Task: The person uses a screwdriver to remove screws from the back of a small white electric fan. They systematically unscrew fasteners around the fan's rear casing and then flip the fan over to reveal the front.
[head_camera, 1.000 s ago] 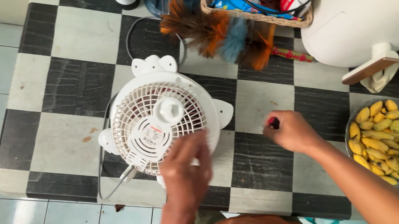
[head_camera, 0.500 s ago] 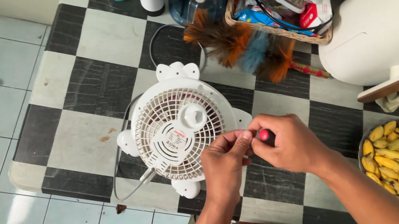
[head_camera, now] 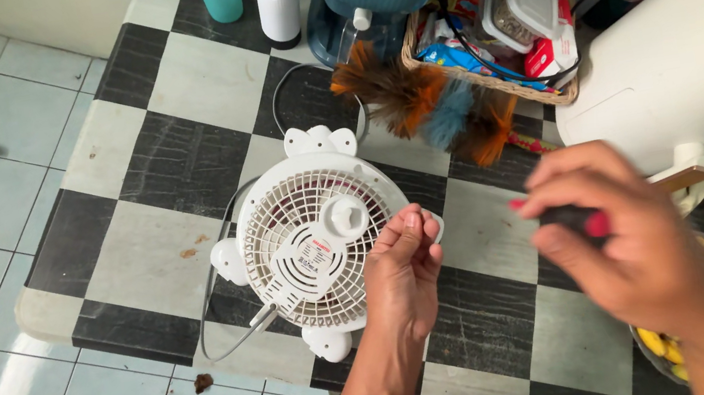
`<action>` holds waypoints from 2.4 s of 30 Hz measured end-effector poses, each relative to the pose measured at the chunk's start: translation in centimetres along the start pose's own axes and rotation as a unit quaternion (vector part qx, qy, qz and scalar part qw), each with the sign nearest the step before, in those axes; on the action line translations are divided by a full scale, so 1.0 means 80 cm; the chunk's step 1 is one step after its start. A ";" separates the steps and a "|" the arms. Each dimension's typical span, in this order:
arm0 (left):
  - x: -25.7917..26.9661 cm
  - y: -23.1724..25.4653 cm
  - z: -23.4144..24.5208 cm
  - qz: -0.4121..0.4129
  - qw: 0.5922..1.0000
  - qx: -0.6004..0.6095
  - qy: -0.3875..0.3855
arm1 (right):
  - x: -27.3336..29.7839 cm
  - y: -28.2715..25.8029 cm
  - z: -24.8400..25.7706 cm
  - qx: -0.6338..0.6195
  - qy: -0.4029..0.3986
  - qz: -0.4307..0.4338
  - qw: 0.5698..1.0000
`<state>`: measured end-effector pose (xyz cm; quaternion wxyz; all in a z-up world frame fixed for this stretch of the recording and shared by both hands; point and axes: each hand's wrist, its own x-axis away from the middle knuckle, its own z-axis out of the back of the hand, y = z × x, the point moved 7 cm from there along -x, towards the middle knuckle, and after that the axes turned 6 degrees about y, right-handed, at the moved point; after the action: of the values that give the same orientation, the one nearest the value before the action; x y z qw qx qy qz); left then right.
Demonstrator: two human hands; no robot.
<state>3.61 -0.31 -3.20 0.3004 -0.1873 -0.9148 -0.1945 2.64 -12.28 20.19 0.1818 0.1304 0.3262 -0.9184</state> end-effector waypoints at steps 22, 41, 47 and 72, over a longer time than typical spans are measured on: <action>0.000 -0.012 -0.008 -0.010 0.998 0.056 0.011 | 0.062 0.022 0.063 -0.175 0.097 -0.168 0.965; 0.000 -0.013 -0.007 -0.027 0.998 0.042 0.031 | 0.059 0.027 0.063 -0.096 0.137 -0.176 0.970; -0.049 -0.048 -0.007 0.012 0.987 0.146 0.062 | 0.057 0.043 0.027 -0.049 0.080 -0.221 0.971; -0.135 -0.089 0.000 0.042 0.922 0.357 0.146 | 0.021 0.113 -0.043 -0.096 0.033 -0.217 0.971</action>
<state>8.43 -8.84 -11.62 0.4853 -0.0753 -0.8610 0.1322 5.33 -17.00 12.02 -0.0214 0.0681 0.4389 -0.8957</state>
